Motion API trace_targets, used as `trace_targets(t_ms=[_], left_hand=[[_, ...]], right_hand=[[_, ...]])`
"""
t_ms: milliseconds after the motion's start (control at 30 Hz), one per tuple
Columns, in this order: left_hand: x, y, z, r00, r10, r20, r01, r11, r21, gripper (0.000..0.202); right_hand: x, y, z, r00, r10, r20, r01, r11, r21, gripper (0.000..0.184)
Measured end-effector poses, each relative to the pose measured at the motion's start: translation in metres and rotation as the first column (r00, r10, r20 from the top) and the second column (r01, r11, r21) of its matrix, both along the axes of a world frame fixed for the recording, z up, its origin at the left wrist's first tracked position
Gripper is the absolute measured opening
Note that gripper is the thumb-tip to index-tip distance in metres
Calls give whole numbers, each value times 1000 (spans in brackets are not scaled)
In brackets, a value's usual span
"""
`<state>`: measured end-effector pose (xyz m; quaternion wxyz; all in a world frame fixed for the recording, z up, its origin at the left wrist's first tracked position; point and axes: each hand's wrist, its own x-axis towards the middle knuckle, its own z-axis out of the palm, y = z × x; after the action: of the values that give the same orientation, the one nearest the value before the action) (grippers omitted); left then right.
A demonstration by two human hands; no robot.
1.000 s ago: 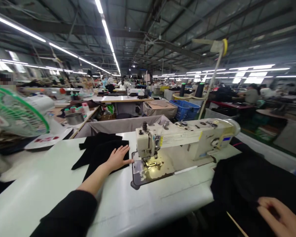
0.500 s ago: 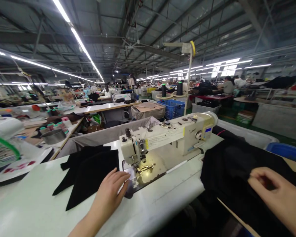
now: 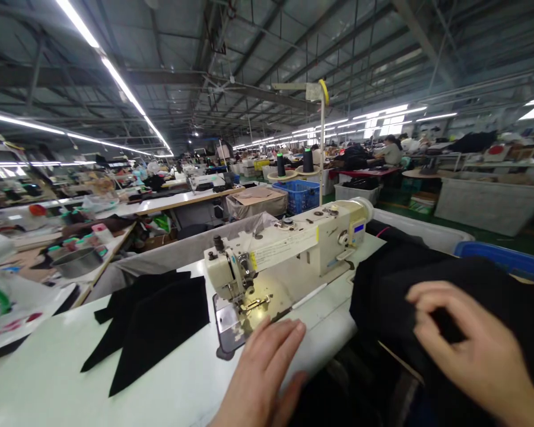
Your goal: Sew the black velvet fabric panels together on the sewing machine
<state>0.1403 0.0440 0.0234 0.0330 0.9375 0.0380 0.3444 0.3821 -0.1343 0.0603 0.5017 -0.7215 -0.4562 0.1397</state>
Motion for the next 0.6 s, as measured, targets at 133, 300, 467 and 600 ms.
trace_targets(t_ms=[133,300,467,600], left_hand=[[25,-29,-9,983,-167,79,179,970,-165,82],[14,-39,13,984,-73,160,150,824,-547,56],[-26,-22,41,943,300,144,-203,862,-464,25],[-57,-19,50,916,387,103,-328,873,-360,23]], right_hand=[[-56,22,-7,956,242,-168,-235,970,57,15],[-75,43,-10,835,421,-355,-385,907,170,21],[-104,51,-23,652,595,-471,-500,804,323,79],[-125,52,-24,823,457,-337,-395,887,239,62]])
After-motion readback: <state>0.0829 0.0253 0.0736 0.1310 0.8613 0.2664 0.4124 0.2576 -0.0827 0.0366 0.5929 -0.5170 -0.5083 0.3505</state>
